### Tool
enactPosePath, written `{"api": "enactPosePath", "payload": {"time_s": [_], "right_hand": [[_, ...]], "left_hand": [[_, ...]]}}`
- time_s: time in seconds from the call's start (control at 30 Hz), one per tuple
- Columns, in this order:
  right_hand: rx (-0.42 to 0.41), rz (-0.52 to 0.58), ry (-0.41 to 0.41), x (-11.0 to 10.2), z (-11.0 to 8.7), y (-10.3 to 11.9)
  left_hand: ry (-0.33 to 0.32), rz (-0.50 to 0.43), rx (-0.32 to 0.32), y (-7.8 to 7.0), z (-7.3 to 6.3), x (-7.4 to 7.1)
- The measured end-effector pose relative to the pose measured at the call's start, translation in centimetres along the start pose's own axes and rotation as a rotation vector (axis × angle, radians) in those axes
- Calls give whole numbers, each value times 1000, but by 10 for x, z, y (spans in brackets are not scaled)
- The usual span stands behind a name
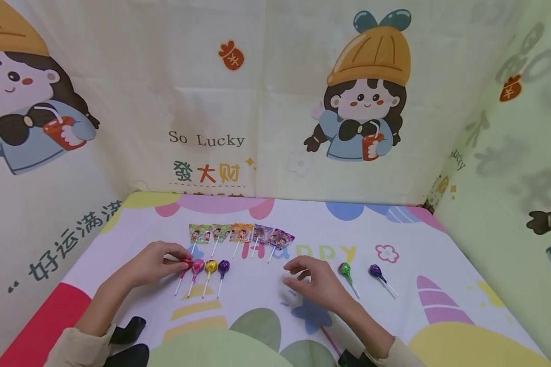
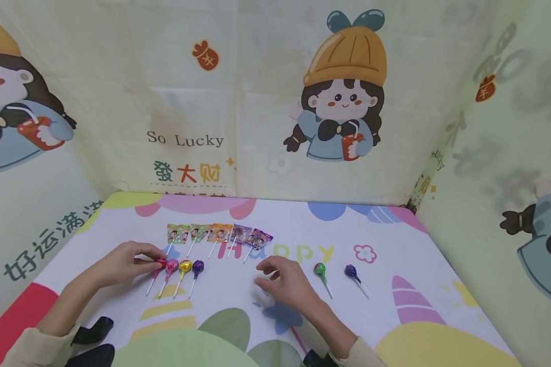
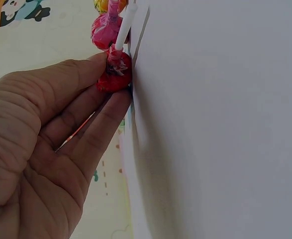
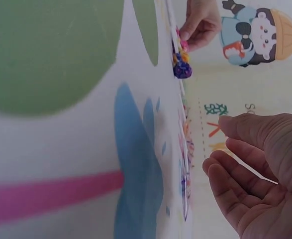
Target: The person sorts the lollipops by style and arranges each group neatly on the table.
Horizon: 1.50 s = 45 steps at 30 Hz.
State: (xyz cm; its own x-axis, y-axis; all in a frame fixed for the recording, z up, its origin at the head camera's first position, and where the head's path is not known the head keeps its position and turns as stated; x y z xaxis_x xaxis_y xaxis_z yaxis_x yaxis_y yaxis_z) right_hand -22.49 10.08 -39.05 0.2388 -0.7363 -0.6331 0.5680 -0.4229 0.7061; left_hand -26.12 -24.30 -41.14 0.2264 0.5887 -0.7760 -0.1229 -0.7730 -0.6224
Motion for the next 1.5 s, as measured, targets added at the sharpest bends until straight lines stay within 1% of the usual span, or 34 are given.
{"api": "enactPosePath", "payload": {"time_s": [0.13, 0.27, 0.5, 0.7, 0.87, 1.0, 1.1, 1.27, 1.5], "right_hand": [[3, -21, -25, -7, -5, -3], [-3, -15, -43, -13, -8, -7], [30, -23, -65, -25, -15, -17], [11, -57, -97, -43, -21, -23], [23, -69, -106, -59, -27, -33], [-3, -88, -114, -70, -33, -40], [-18, -102, -137, -78, -37, -44], [-3, -117, -153, -86, -45, -50], [0, -148, -151, -93, -53, -55]], "left_hand": [[-4, 3, -1, 0, -1, -1], [-2, -4, -9, 0, -2, -1], [5, -12, -1, 0, -1, 0], [0, -9, 11, 0, 0, -1], [-2, -5, 14, 0, 1, -1], [1, 1, 8, -1, 0, -1], [1, 4, 7, -1, 1, 0], [-1, -3, -1, -1, 1, 0], [-5, -9, -4, -1, -1, -2]]}}
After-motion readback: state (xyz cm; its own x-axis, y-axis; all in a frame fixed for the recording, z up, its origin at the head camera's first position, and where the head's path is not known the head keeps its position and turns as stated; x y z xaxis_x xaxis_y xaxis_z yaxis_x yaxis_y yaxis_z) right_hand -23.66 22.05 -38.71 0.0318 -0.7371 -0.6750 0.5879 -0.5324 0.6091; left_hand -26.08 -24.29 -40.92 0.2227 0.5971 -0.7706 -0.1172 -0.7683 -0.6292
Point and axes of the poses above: each hand's wrist, its own z-axis towards the middle knuckle, its own x-axis out of the palm, y = z × x, the point moved 8 cm from there along z, towards the middle knuckle, and after that the axes turned 11 degrees about -x, right-handed, at the moved point
